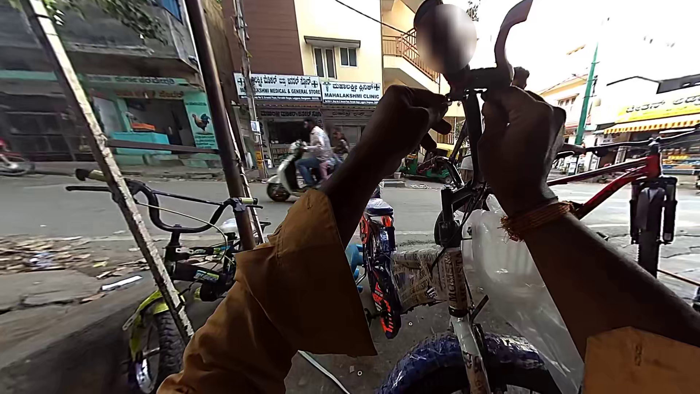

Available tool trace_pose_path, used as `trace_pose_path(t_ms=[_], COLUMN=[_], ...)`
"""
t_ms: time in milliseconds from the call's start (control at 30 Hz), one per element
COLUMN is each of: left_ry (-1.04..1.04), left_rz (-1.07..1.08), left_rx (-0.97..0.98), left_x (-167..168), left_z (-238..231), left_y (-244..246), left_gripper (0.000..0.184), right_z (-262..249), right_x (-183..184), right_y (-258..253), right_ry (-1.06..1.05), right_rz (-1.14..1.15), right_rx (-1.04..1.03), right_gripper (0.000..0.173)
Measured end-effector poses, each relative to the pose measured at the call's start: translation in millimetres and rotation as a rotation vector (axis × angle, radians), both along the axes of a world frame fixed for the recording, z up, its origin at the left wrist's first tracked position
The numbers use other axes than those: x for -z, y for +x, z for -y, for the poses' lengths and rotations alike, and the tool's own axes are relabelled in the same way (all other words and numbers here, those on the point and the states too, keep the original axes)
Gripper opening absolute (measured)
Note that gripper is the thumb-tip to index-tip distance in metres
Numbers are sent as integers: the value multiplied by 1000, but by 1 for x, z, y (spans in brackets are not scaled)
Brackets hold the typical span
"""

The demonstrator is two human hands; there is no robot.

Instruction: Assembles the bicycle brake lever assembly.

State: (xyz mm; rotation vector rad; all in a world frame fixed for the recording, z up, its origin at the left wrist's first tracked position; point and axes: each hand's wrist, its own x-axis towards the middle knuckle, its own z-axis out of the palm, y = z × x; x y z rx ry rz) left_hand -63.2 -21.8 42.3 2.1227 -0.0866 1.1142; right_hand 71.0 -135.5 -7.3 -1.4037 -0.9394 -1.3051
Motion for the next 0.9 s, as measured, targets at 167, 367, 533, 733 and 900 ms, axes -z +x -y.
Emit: trace_pose_path(t_ms=[167, 367, 533, 733, 900], left_ry=[64, 71, 21, -29, -56], left_rz=[-89, -122, -53, 25, 74], left_rx=[-56, -107, -25, -35, -40], left_x=[-15, -24, -15, -8, -7], left_z=[5, 9, 3, 5, 4], left_y=[-8, -7, 4, 20, 26], left_gripper=[22, 20, 20, 16, 18], right_z=[-1, -4, 5, 14, 12], right_x=[-1, -1, -5, -12, -14], right_y=[-5, -5, -4, -11, -10], right_ry=[-61, -7, -53, -142, -137], right_rz=[4, 4, -70, -165, -172], right_rx=[191, 138, 19, 50, 46], right_gripper=[28, 29, 40, 45, 42])
